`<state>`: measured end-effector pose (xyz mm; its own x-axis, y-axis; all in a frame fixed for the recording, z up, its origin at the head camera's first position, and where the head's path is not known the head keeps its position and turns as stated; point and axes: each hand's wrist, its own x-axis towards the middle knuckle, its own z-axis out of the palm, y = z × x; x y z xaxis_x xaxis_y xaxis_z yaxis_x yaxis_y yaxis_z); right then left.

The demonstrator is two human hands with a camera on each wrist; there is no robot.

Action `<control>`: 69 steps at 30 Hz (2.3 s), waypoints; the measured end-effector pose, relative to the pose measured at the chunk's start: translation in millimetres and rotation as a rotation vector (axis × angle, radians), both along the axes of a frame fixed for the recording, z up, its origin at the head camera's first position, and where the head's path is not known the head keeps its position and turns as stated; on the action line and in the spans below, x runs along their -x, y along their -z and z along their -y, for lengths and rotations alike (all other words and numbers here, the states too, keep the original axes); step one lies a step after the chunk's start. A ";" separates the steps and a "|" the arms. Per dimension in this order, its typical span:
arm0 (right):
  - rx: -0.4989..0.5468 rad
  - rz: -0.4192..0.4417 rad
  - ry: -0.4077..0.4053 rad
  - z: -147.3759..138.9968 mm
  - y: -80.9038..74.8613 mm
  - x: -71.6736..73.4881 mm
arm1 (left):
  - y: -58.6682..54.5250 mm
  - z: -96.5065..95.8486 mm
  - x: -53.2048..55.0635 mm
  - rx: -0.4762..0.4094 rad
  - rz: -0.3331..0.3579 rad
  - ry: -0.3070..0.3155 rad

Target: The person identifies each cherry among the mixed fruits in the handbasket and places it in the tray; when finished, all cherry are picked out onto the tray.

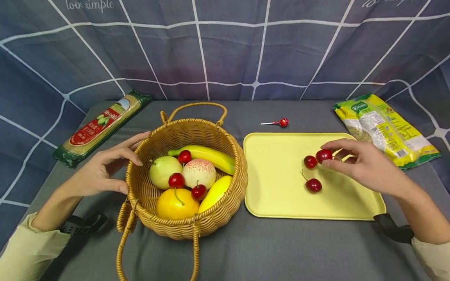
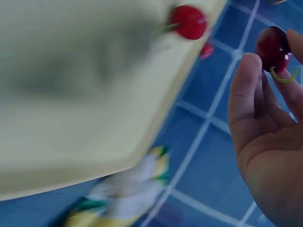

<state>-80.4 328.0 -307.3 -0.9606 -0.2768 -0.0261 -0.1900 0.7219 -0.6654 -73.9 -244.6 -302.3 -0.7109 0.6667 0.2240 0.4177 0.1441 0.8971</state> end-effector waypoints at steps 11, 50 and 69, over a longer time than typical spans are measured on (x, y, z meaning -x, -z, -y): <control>-0.188 0.049 -0.048 -35.0 38.8 8.1 | 1.9 0.0 1.6 -0.017 -0.017 0.018; 0.123 -0.489 -0.314 124.4 -41.6 -33.4 | 3.6 1.1 2.3 -0.029 -0.030 0.024; -0.105 -0.083 -0.753 233.5 -65.6 -2.9 | 3.7 0.5 2.9 -0.030 -0.029 0.021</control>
<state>-77.5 94.6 -241.7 -0.5131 -0.8580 -0.0250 -0.7023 0.4364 -0.5625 -76.8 -245.1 -306.0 -0.6895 0.6743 0.2644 0.4461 0.1078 0.8885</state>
